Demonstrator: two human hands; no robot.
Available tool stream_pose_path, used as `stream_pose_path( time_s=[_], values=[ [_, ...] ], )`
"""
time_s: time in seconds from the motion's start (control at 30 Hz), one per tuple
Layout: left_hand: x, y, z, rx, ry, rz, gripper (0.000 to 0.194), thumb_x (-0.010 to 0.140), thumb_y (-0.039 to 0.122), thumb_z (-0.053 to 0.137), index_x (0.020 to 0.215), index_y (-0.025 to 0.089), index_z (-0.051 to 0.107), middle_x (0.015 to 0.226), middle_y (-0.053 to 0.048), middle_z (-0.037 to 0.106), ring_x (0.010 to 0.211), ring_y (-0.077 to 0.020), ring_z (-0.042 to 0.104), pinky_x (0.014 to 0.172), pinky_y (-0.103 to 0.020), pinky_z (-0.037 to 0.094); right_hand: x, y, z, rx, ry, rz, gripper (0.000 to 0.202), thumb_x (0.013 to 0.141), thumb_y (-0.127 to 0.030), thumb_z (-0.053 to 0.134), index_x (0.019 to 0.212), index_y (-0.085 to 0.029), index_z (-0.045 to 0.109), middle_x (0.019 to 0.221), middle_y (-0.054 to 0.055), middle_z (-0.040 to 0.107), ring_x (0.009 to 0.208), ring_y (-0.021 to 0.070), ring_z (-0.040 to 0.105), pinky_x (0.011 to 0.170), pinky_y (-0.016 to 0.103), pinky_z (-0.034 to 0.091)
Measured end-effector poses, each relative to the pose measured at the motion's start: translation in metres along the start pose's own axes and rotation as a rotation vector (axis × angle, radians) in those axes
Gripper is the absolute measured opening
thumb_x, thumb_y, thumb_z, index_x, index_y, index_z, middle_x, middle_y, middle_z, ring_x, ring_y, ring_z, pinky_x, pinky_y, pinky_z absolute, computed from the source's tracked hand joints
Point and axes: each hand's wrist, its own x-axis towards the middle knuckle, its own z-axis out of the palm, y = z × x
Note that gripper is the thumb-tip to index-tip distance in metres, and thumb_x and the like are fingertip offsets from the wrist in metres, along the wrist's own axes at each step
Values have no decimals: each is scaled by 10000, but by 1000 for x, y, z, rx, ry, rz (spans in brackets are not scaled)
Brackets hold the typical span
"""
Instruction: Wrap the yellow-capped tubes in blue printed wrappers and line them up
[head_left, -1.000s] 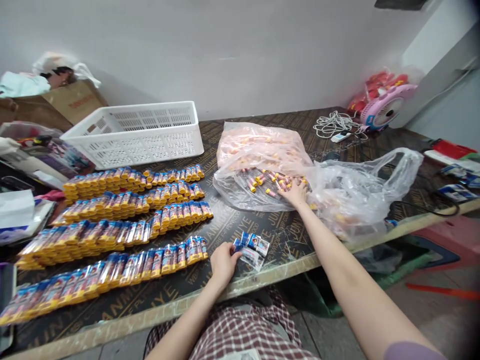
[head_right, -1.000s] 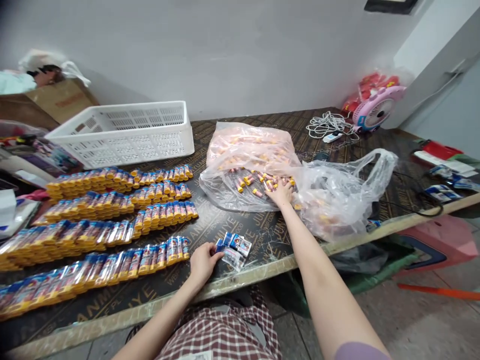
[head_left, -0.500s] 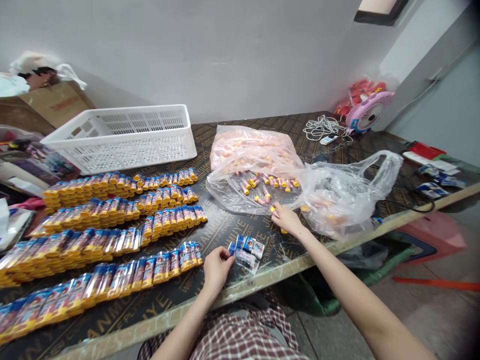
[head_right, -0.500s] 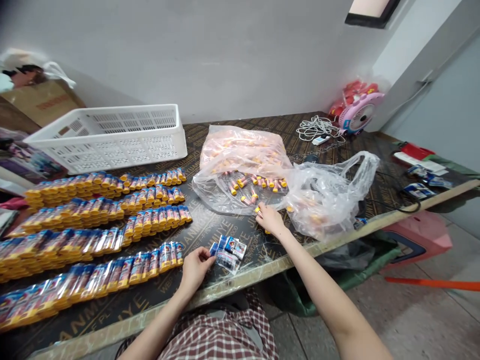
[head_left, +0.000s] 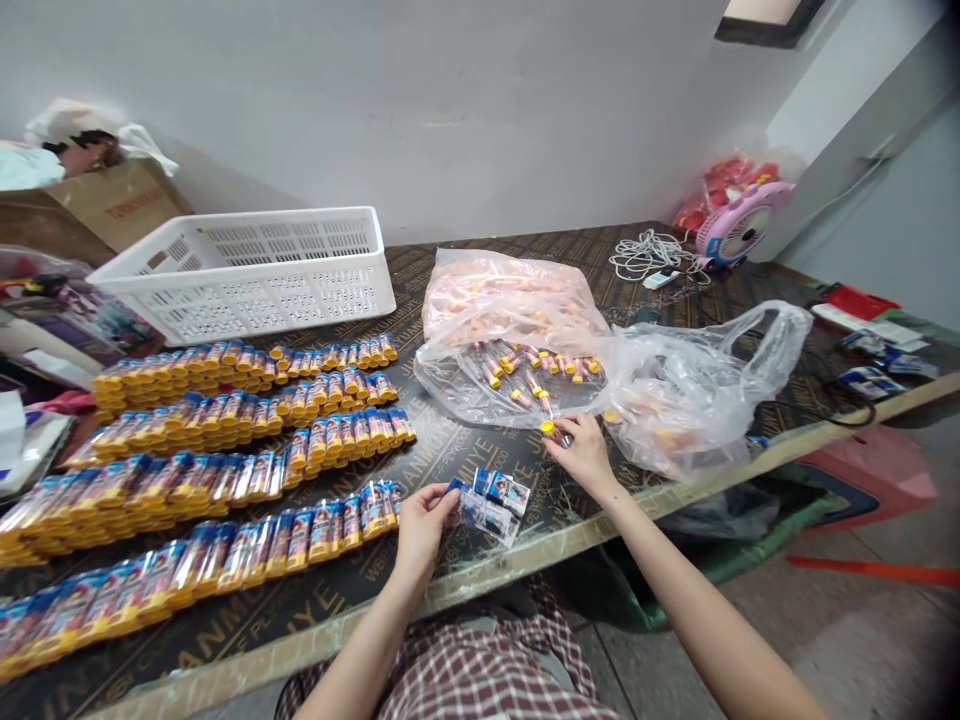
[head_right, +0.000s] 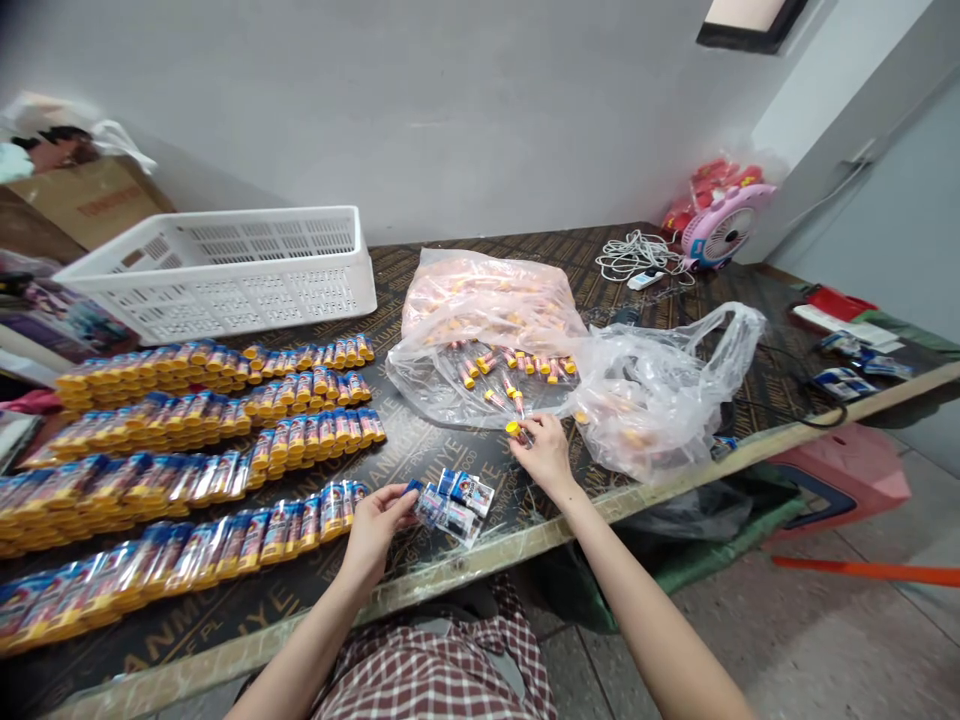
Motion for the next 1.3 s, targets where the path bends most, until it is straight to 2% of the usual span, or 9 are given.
stream_pose_path(
  time_s=[0.17, 0.3, 0.5, 0.67, 0.77, 0.97, 1.07, 1.2, 1.3],
  values=[
    [-5, 21, 2, -136, 54, -51, 391, 406, 354, 848, 677, 117, 694, 640, -17, 663, 574, -97, 566, 570, -224, 482, -22, -50, -5, 305, -25, 16, 240, 809, -309, 559, 1019, -194, 579, 878, 37, 617, 675, 159, 605, 644, 294, 510],
    [-6, 34, 2, -230, 87, -74, 376, 384, 351, 859, 606, 112, 672, 603, -9, 637, 546, -82, 544, 541, -212, 466, -48, -92, -6, 632, -57, 75, 223, 821, -307, 594, 1029, -232, 563, 942, 48, 618, 796, 193, 623, 677, 324, 536],
    [-2, 38, -3, -335, 190, -67, 396, 377, 361, 863, 584, 124, 623, 572, 33, 602, 500, -64, 524, 526, -208, 462, -82, -124, -1, 669, 17, -67, 191, 824, -197, 582, 1000, -266, 605, 1054, 81, 574, 999, 244, 569, 827, 415, 516],
    [-3, 37, -4, -378, 225, -49, 406, 385, 351, 865, 605, 126, 608, 547, 47, 583, 492, -60, 522, 529, -203, 456, -91, -130, 3, 572, 80, -243, 412, 807, -90, 568, 1141, -330, 584, 1054, 59, 582, 984, 229, 572, 866, 429, 491],
    [-4, 38, -3, -369, 209, -37, 403, 414, 359, 858, 617, 123, 602, 564, 38, 593, 500, -64, 527, 541, -212, 459, -92, -128, 6, 587, 19, -273, 437, 810, -80, 563, 1165, -335, 576, 1067, 50, 589, 997, 221, 571, 884, 419, 480],
    [-12, 38, 0, -308, 15, 21, 413, 511, 352, 829, 777, 143, 593, 695, 9, 655, 603, -97, 602, 612, -229, 493, -93, -118, 12, 716, -187, -220, 352, 867, -124, 481, 1136, -312, 607, 1134, 56, 568, 1055, 216, 561, 901, 401, 479],
    [-17, 40, 0, -263, -56, 15, 488, 505, 276, 842, 892, 160, 567, 703, 9, 670, 615, -101, 618, 630, -226, 496, -91, -115, 15, 701, -187, -215, 368, 843, -119, 505, 1139, -319, 597, 1089, 54, 558, 1012, 206, 569, 868, 383, 499],
    [-27, 42, 0, -141, -178, -73, 565, 468, 248, 859, 951, 145, 585, 753, -28, 692, 614, -119, 626, 613, -236, 491, -86, -116, 18, 607, -157, -259, 637, 735, -111, 578, 1318, -311, 416, 1231, 88, 458, 1129, 258, 493, 936, 453, 457],
    [-36, 42, 0, -49, -295, -120, 421, 534, 337, 826, 829, 100, 642, 711, -48, 673, 579, -105, 596, 591, -223, 473, -81, -117, 16, 600, -213, -315, 778, 675, -97, 565, 1378, -301, 302, 1389, 98, 334, 1242, 293, 401, 957, 471, 440]
  ],
)
